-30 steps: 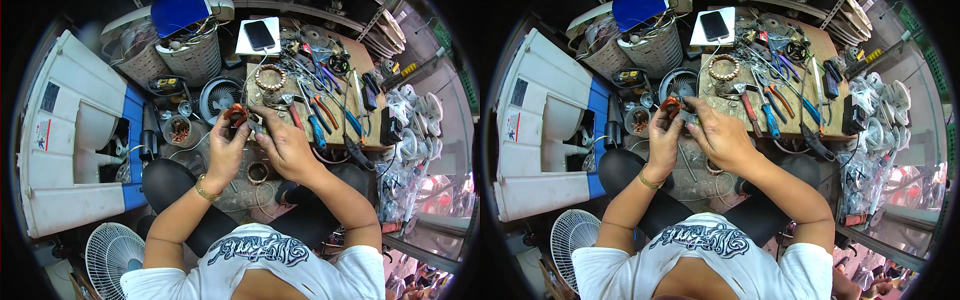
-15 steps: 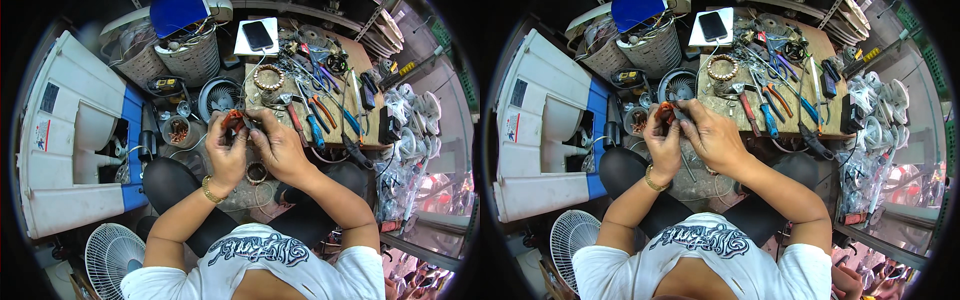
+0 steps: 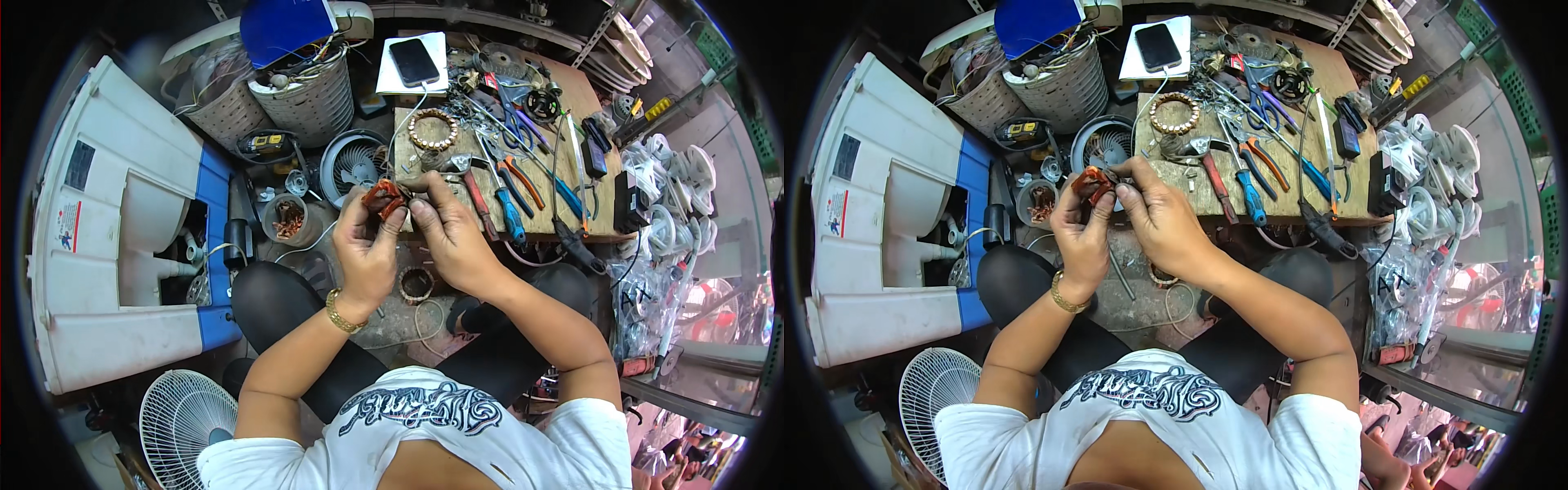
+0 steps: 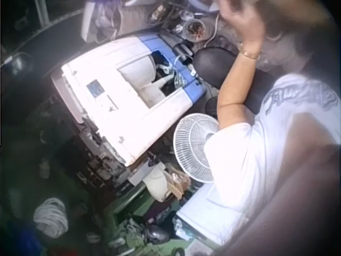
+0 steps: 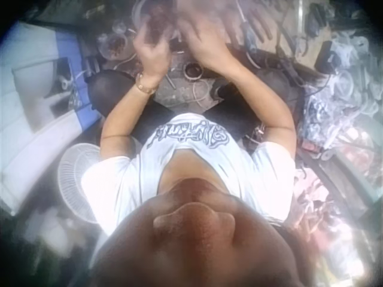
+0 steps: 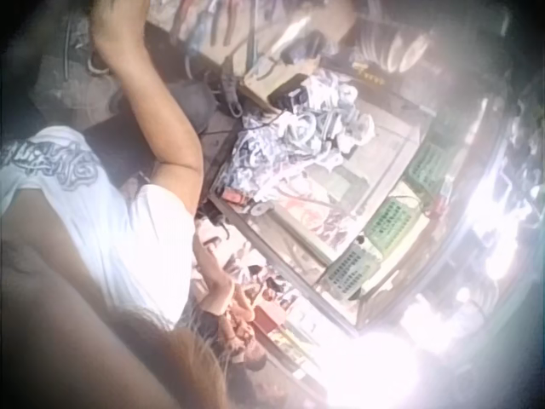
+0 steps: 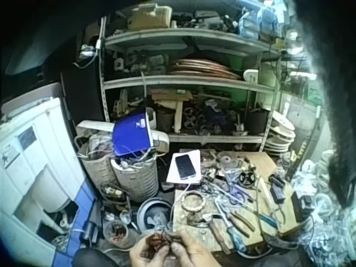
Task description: The person strips copper wire from electric motor components using pliers and their hands at a cluttered workbench.
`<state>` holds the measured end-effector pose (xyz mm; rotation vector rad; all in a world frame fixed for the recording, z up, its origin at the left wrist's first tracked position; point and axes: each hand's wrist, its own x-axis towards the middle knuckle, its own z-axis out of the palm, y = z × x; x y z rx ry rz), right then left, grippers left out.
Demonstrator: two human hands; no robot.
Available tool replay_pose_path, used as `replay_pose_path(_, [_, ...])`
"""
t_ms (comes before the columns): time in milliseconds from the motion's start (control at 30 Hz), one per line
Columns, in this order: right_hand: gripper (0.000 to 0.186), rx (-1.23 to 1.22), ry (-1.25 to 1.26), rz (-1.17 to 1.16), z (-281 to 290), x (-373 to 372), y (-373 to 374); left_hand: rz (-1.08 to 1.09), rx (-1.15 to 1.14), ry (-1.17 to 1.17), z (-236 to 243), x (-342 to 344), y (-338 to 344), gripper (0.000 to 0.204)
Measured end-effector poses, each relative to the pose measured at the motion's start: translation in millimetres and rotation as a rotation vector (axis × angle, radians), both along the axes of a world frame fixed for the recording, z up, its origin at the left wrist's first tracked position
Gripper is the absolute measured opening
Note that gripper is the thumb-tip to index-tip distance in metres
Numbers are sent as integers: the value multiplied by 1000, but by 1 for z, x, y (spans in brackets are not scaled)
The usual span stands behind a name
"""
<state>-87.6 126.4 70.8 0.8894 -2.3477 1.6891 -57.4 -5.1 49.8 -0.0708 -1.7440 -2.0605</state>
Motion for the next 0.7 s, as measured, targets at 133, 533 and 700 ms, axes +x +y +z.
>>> replay_pose_path(133, [23, -283, -958, 327, 13, -23, 21, -85, 33, -82, -4, -10, -10, 18])
replay_pose_path(533, [42, 81, -87, 73, -3, -12, 8, -220, 507, -290, -7, -11, -14, 19])
replay_pose_path(700, [41, 132, -125, 60, 1, -9, 7, -187, 438, -260, -5, -9, -13, 21])
